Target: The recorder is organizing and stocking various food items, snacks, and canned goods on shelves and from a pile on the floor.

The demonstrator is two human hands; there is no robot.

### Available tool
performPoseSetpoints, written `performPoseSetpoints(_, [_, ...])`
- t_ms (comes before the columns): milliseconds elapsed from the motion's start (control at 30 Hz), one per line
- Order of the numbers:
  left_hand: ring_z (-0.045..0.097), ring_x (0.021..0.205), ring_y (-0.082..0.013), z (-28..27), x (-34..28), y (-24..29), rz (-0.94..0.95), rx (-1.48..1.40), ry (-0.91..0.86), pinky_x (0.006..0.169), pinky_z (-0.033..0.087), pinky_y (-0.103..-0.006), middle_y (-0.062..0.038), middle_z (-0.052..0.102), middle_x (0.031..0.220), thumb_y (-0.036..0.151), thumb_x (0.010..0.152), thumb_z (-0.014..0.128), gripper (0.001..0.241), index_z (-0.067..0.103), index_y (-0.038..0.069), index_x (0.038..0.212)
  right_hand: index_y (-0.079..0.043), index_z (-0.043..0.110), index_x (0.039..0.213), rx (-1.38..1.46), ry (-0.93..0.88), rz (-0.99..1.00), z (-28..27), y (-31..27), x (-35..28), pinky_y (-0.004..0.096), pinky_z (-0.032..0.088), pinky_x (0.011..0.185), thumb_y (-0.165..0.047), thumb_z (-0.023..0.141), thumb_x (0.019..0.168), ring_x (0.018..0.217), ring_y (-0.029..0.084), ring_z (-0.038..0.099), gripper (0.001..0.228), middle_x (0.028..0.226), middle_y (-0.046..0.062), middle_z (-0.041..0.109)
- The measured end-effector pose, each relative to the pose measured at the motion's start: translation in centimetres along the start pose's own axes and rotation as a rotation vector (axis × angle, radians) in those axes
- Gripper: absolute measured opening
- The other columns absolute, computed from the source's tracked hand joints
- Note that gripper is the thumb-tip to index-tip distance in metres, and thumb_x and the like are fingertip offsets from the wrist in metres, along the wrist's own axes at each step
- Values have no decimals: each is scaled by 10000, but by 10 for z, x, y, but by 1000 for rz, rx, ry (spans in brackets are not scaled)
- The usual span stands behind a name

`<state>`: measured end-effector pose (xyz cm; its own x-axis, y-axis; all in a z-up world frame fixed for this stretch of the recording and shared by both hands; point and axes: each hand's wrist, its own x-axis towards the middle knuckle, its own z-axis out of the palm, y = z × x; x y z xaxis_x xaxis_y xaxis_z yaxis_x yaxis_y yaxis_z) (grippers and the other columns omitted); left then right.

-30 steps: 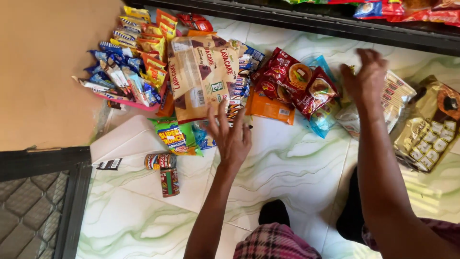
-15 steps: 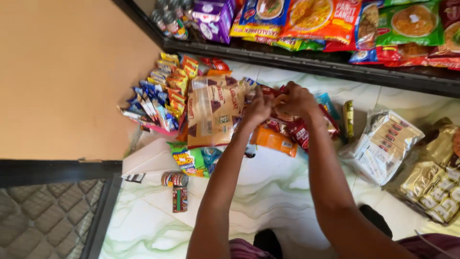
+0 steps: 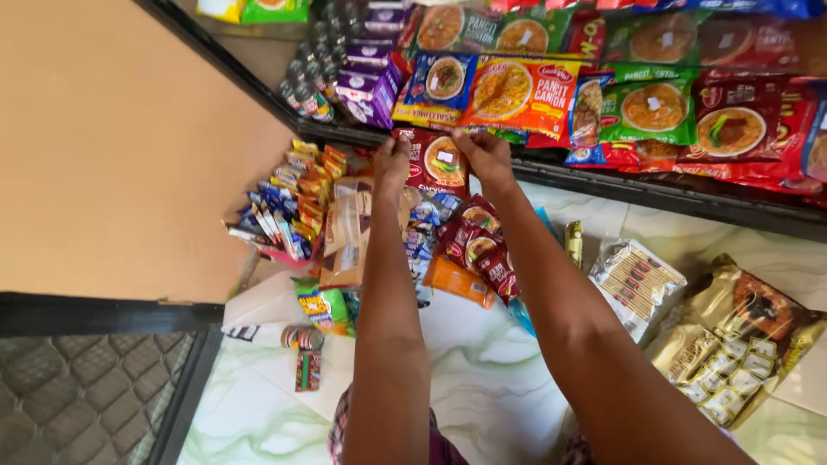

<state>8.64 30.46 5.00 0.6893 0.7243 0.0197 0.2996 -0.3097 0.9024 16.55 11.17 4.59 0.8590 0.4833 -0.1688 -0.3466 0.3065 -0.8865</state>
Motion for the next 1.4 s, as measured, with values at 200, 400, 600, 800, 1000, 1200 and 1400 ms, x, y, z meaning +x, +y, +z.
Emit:
performPoseSetpoints(200, [636, 921, -232, 34, 12, 27, 129, -33, -188, 858, 520, -397, -164, 749, 1016, 425, 1007, 583, 471, 692, -20, 1117, -76, 658, 818, 116, 216, -52, -29, -1, -6, 257, 439, 468, -338, 756, 956, 545, 84, 558, 313, 703, -3, 646])
performPoseSetpoints(400, [686, 952, -249, 17, 13, 59, 199, -116, -206, 865, 523, -405, -143, 747, 1050, 458, 1015, 552, 489, 687, 5, 1142, -64, 672, 839, 226, 316, -349, -24, 31, 16, 262, 458, 581, -296, 714, 1011, 648, 70, 558, 292, 771, -7, 671])
performPoseSetpoints(600, [685, 893, -463, -12, 17, 52, 527, 264, -142, 774, 518, -543, -237, 737, 944, 472, 1076, 391, 489, 681, 80, 1099, -35, 617, 877, -428, 621, -696, 5, 26, 2, 270, 423, 630, -277, 642, 1089, 699, 55, 510, 323, 785, -27, 599])
performPoseSetpoints(800, [685, 797, -476, -7, 41, 60, 596, 117, -95, 671, 507, -578, -225, 727, 866, 462, 1094, 387, 432, 645, 116, 1101, -24, 568, 851, -178, 537, -615, 15, 26, 22, 296, 409, 625, -278, 636, 1101, 722, 69, 457, 363, 768, -21, 555])
performPoseSetpoints(1000, [709, 707, -424, -20, 52, 39, 574, 198, -174, 587, 506, -540, -207, 720, 772, 434, 1063, 399, 382, 621, 140, 1165, -54, 605, 926, -873, 690, -770, 47, -2, -8, 349, 450, 518, -208, 561, 1123, 588, 89, 544, 254, 724, 60, 647])
performPoseSetpoints(1200, [727, 727, -396, -16, 48, 39, 714, -47, -72, 560, 536, -487, -132, 769, 858, 412, 1101, 430, 323, 602, 138, 1117, -11, 547, 918, -863, 660, -887, 36, 2, -8, 373, 428, 586, -189, 606, 1165, 669, 176, 438, 310, 733, 109, 581])
performPoseSetpoints(1400, [713, 624, -345, -52, 45, 60, 661, -229, -132, 557, 536, -445, -143, 711, 750, 406, 1079, 457, 349, 592, 103, 1186, -17, 500, 956, -454, 477, -735, 58, -3, -16, 331, 421, 653, -187, 546, 1166, 736, 132, 430, 274, 814, 43, 509])
